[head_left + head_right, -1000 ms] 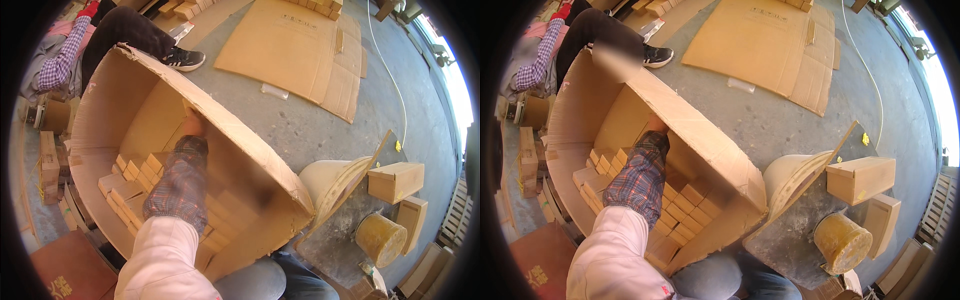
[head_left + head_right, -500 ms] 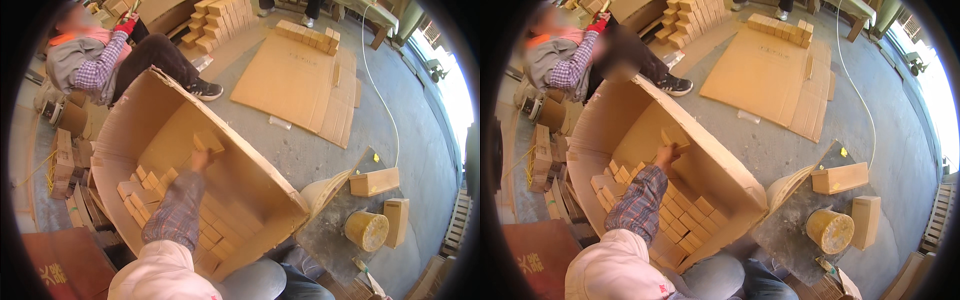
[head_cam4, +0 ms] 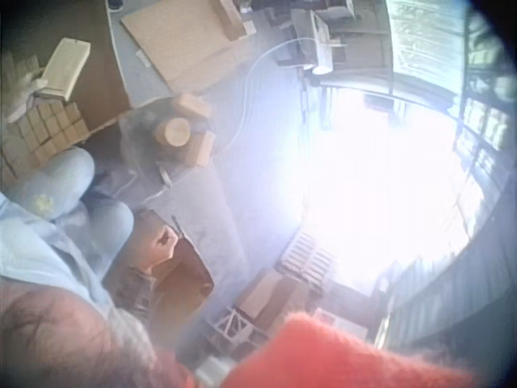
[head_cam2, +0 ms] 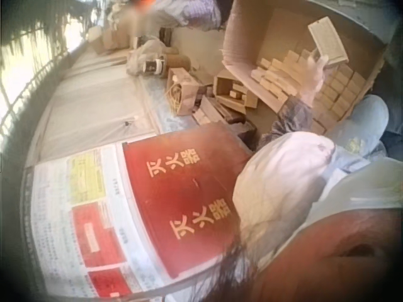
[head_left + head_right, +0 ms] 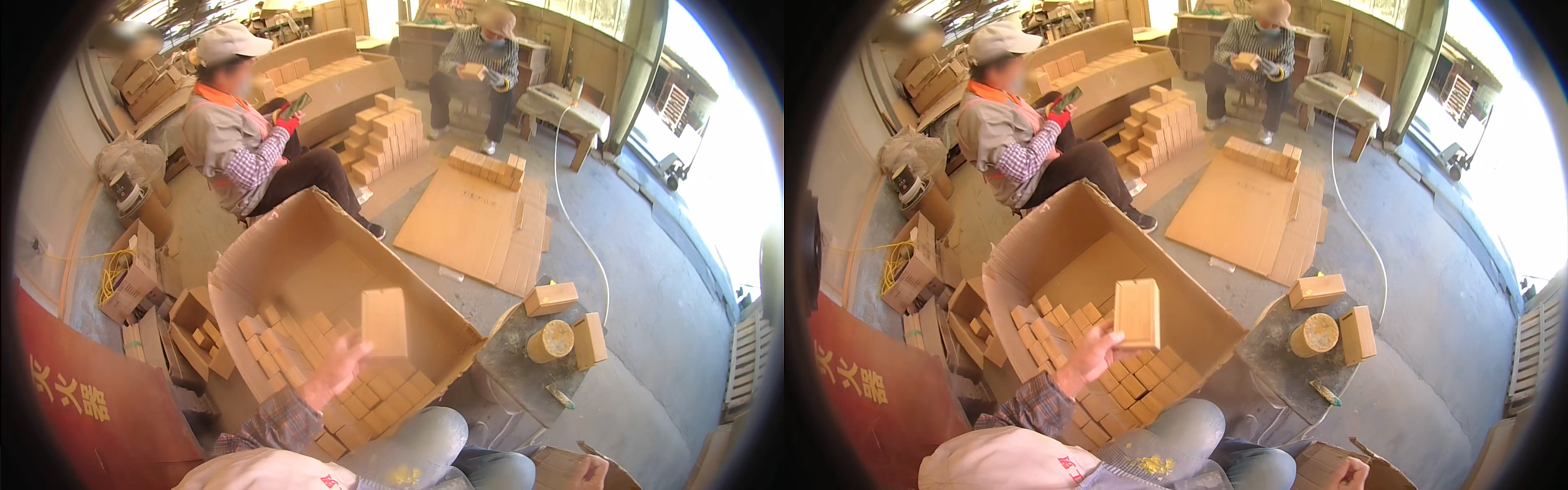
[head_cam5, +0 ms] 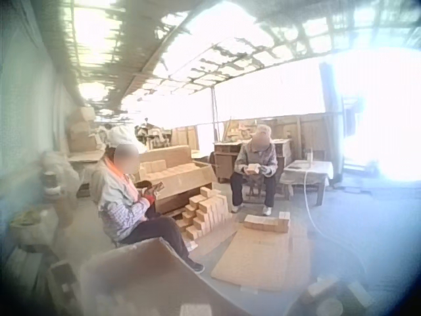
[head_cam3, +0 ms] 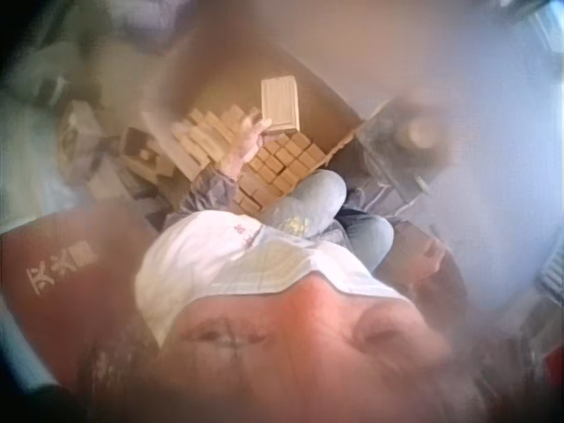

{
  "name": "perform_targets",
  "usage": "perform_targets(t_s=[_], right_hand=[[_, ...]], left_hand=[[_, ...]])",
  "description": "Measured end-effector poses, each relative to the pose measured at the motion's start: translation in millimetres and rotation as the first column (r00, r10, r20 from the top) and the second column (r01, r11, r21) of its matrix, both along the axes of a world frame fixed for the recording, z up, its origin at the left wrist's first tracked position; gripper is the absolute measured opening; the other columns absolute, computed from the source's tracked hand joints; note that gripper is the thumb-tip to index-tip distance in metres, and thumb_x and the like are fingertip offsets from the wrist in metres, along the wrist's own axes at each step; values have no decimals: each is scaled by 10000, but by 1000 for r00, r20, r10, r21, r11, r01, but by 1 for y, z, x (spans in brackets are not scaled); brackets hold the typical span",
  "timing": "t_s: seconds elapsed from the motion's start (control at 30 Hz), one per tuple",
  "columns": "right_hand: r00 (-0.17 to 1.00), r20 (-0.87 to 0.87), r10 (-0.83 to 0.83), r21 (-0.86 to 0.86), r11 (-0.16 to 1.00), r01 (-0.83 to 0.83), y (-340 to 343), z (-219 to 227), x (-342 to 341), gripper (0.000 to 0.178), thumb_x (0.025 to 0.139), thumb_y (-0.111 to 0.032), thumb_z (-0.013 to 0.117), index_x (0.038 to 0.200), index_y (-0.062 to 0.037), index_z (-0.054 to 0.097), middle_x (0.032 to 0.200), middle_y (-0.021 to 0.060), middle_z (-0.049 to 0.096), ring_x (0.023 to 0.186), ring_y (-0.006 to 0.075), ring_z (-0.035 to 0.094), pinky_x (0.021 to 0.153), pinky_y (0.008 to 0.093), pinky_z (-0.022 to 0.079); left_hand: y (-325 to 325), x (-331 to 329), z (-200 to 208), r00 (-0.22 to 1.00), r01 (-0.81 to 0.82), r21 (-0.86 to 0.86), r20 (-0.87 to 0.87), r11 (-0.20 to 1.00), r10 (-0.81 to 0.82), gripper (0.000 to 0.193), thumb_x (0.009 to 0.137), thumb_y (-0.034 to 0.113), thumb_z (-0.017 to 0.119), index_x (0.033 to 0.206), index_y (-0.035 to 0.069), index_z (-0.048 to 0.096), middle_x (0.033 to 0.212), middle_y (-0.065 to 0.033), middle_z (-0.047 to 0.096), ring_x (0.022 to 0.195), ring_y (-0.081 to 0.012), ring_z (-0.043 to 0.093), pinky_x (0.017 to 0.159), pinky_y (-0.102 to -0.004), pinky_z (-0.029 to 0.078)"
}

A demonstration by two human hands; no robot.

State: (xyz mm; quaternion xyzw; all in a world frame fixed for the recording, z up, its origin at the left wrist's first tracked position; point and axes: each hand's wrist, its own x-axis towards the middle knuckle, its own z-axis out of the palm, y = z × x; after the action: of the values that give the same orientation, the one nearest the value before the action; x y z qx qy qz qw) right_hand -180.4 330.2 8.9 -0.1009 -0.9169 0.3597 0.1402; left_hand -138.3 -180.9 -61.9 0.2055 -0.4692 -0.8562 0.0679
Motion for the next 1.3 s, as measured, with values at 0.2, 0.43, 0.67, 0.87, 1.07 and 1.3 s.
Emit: perform_targets(t_s=[0.2, 0.43, 0.67, 0.87, 1.07, 1.3], right_hand=[[896, 134, 423, -618, 742, -258, -86, 27, 33, 468, 956, -217, 771, 1308, 32, 590, 1130, 156, 715, 1075, 248, 696, 932, 384, 567], [661, -13, 750, -781, 405, -475, -134, 13, 85, 414, 1044, -91, 587, 1432, 29, 500, 1268, 129, 669, 1056, 202, 670, 911, 327, 555], [660, -19, 751, -844, 342, -413, -130, 29, 96, 417, 984, -109, 699, 1355, 21, 559, 1172, 104, 702, 1013, 179, 685, 821, 292, 578], [570, 31, 821, -867, 306, -394, -127, 25, 99, 487, 985, -153, 720, 1398, 15, 523, 1195, 104, 691, 1011, 177, 692, 755, 295, 598], [539, 10, 842, -882, 260, -392, -130, 17, 96, 554, 982, -201, 735, 1439, -4, 492, 1224, 111, 673, 1021, 191, 695, 793, 328, 615], [512, -34, 858, -954, 124, -272, -139, 44, 90, 770, 881, -86, 817, 1516, 54, 403, 1419, 135, 582, 1315, 231, 577, 1107, 391, 471]], left_hand=[[101, 56, 61, 929, 368, 40, -66, 929, -365, 628, 1015, 175, 656, 1557, -9, 398, 1434, -114, 606, 1286, -206, 625, 1091, -370, 522], [163, 93, 79, 809, 531, -213, -160, 820, -565, 710, 1057, 178, 630, 1632, 24, 243, 1407, -181, 587, 1305, -225, 590, 1090, -381, 517], [172, 93, 81, 823, 515, -215, -147, 830, -548, 740, 1008, 153, 662, 1617, 8, 267, 1522, -184, 515, 1384, -230, 529, 1143, -418, 437], [157, 75, 119, 887, 377, -419, -92, 826, -452, 659, 1008, 174, 682, 1566, 34, 362, 1450, -145, 560, 1349, -224, 546, 1133, -417, 445], [153, 62, 126, 872, 406, -396, -100, 824, -479, 516, 996, 187, 718, 1453, 61, 515, 1381, -84, 606, 1303, -169, 560, 1104, -374, 461], [150, 47, 127, 920, 301, -309, -155, 902, -360, 382, 990, 110, 729, 1344, 68, 593, 1171, -36, 704, 1092, -110, 655, 968, -313, 539]])
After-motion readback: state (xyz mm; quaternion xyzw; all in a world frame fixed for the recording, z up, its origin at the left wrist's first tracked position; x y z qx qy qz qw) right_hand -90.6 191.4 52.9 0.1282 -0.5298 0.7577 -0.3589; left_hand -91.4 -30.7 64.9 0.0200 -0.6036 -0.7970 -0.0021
